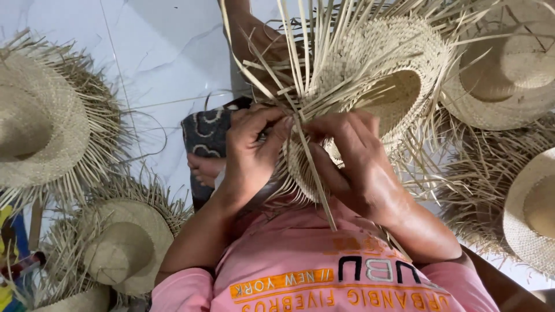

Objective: The person is weaving straw strands to form the brim of a hat, working through a pile of materials on the floor.

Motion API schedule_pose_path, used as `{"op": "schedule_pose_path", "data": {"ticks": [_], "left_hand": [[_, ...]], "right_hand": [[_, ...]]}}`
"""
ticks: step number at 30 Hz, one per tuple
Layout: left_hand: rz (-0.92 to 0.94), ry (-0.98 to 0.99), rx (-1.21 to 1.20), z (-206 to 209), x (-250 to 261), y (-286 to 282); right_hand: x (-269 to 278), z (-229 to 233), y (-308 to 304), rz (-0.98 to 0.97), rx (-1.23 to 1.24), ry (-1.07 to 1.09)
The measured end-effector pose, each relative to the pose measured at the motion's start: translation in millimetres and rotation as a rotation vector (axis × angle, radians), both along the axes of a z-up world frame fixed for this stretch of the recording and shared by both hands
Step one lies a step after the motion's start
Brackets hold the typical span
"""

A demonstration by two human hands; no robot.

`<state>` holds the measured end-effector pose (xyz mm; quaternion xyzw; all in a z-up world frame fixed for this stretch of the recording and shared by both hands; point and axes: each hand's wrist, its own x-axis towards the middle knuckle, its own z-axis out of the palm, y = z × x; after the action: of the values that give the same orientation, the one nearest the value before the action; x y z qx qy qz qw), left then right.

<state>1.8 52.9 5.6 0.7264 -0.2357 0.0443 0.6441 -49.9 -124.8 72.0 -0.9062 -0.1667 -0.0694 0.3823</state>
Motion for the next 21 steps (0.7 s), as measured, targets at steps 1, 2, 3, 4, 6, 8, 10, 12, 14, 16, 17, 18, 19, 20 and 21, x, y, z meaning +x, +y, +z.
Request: {"op": "schedule_pose_path", "data": {"ticks": [1, 2, 3, 4, 6, 8, 10, 12, 14, 16, 17, 18, 19, 20, 21], "left_hand": [[0.065, 0.013, 0.094, 2.2, -4.2, 0.7], [0.128, 0.025, 0.186, 4.5, -7.7, 0.7], [0.123, 0.021, 0.183, 2.7, -7.6, 0.1], [0.109, 0.047, 0.122, 0.8, -8.2, 0.4], [0.095, 0.077, 0.064, -5.6, -8.5, 2.5], [0.033, 0.188, -0.063, -14.4, -6.6, 4.4], [0.012, 0.216, 0.029, 7.2, -2.1, 3.5], [-0.01, 0.244, 0.12, 19.9, 1.9, 0.6], [-0.028, 0.16, 0.132, 23.4, 8.0, -4.4], [-0.018, 0.191, 0.067, 18.3, 7.2, -8.0], [-0.012, 0.229, 0.008, 15.3, 5.5, -10.0], [-0.01, 0.229, 0.006, 13.9, 5.9, -11.3], [0.012, 0.19, -0.009, 12.3, 6.2, -12.5], [0.032, 0.159, -0.023, 11.0, 3.8, -14.6], [0.033, 0.166, -0.026, 4.9, -0.9, -15.9]], "right_hand": [[2.4, -4.0, 0.7, -0.025, 0.035, 0.051], [5.1, -7.7, 0.7, -0.052, 0.069, 0.101], [7.4, -9.3, -0.3, -0.057, 0.066, 0.097], [10.1, -11.4, -0.8, -0.031, 0.038, 0.047], [12.7, -14.8, -1.1, -0.003, 0.013, 0.001], [13.3, -16.4, -2.3, 0.032, -0.016, -0.002], [8.5, -20.5, -2.5, 0.026, -0.007, -0.043], [2.7, -20.0, -3.1, 0.02, 0.001, -0.083], [-1.6, -14.6, -3.9, 0.089, 0.021, -0.105], [-35.5, -2.9, -20.9, 0.119, 0.197, 0.072], [-53.4, 2.5, -29.9, 0.146, 0.378, 0.259], [-52.5, 8.2, -28.5, 0.148, 0.375, 0.259], [-51.7, 13.8, -27.0, 0.27, 0.728, 0.14], [-53.3, 20.4, -26.2, 0.382, 1.08, 0.021], [-47.2, 18.8, -24.1, 0.379, 1.08, 0.03]]}}
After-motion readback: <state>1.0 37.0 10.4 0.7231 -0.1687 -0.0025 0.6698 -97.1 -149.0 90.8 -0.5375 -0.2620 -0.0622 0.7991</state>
